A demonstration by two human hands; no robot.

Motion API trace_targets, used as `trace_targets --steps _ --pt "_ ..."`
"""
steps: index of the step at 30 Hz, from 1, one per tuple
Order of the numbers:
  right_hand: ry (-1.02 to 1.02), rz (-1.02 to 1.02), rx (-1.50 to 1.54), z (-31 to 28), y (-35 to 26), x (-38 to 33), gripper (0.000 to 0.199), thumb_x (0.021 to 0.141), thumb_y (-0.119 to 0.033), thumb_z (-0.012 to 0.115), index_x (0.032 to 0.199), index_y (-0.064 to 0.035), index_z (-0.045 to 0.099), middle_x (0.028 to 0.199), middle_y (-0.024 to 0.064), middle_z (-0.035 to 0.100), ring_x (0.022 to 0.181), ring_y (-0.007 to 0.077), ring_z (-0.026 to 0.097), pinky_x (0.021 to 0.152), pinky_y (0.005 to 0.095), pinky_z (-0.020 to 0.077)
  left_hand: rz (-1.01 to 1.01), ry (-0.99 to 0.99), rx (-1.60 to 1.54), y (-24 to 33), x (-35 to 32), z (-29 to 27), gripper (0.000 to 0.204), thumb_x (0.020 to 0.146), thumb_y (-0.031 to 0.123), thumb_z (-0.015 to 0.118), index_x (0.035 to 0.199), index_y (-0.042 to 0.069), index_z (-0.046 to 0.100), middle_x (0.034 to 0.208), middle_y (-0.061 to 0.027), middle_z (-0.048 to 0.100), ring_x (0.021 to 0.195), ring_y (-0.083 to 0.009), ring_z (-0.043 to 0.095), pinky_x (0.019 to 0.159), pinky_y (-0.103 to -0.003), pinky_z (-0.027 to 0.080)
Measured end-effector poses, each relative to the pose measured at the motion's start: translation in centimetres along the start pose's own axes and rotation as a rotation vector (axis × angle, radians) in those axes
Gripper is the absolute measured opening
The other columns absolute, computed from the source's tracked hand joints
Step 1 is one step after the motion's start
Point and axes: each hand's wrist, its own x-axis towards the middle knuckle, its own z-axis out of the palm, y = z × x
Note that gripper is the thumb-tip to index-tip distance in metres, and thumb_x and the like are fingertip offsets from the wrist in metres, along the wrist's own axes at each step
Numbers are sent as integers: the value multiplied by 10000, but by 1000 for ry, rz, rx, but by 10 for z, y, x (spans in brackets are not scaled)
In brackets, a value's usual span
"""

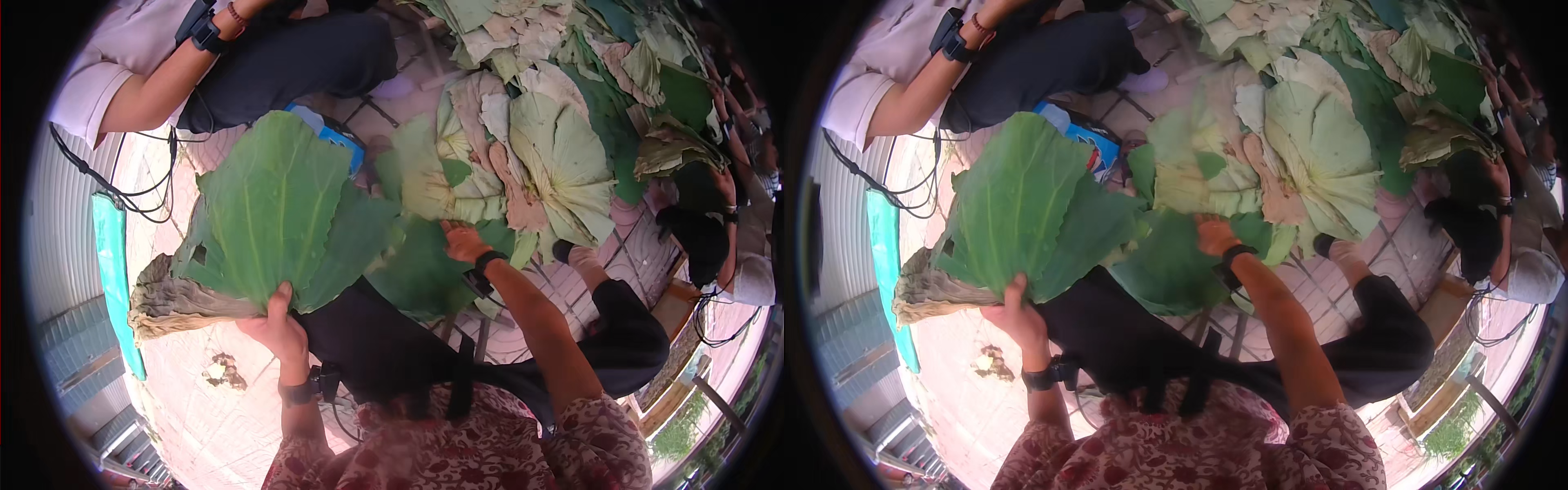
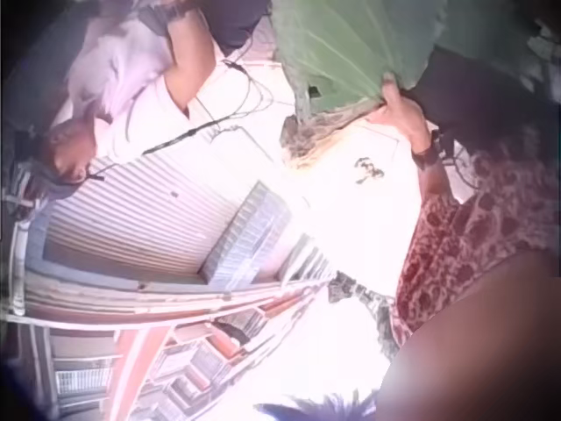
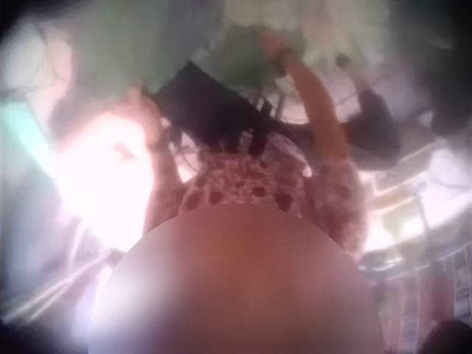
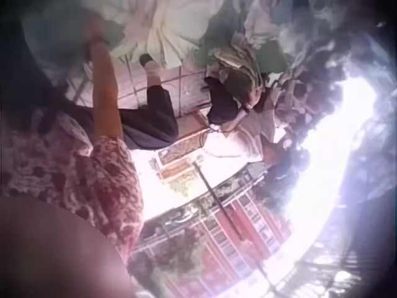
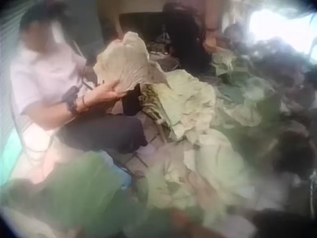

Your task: The person sits cross-legged on a tiled floor and repeatedly picks up large green leaves from a central pile, folds them, and places them into a growing stack. Other people nearby perform similar leaf-handling actions.

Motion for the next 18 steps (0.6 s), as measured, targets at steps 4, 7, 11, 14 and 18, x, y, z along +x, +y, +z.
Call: trace_targets --steps 4,7,11,14,18 --pt "38 21 122 -14 -22 18 709 762 -199 632 1414 -28 411 1395 213 485 1296 397 461 1039 477 418 16 16 -13 -3 3 0 368 721 -33 670 1076 -82 587 1067 -89 612 951 -174 560 890 -300 433" --pt "391 -242 213 -6 -33 45 693 744 -178 640 1387 -27 429 1360 190 508 1286 390 468 991 524 450 20 16 -61 -9 6 1 404 725 -66 658 1118 -95 566 1107 -100 605 977 -181 569 916 -305 437" --pt "260 -151 148 16 -73 83 487 727 -194 667 1191 -57 610 1236 166 573 1224 363 509 971 536 436 -22 13 -94 -11 5 -3 444 730 -102 644 1161 -110 540 1149 -124 595 1007 -200 579 948 -318 437" --pt "292 -115 -36 13 -79 53 337 729 -191 670 1048 -83 679 1114 153 625 1122 352 571 901 516 471 -29 41 -93 -17 5 -9 464 708 -117 655 1159 -103 551 1134 -128 601 994 -214 582 955 -340 443" --pt "266 -69 117 -1 -51 6 283 770 -228 693 1021 -98 682 1034 138 664 1033 317 620 884 455 479 -56 86 -86 -19 8 -11 491 693 -120 667 1170 -96 554 1135 -126 603 1003 -226 582 976 -360 434"
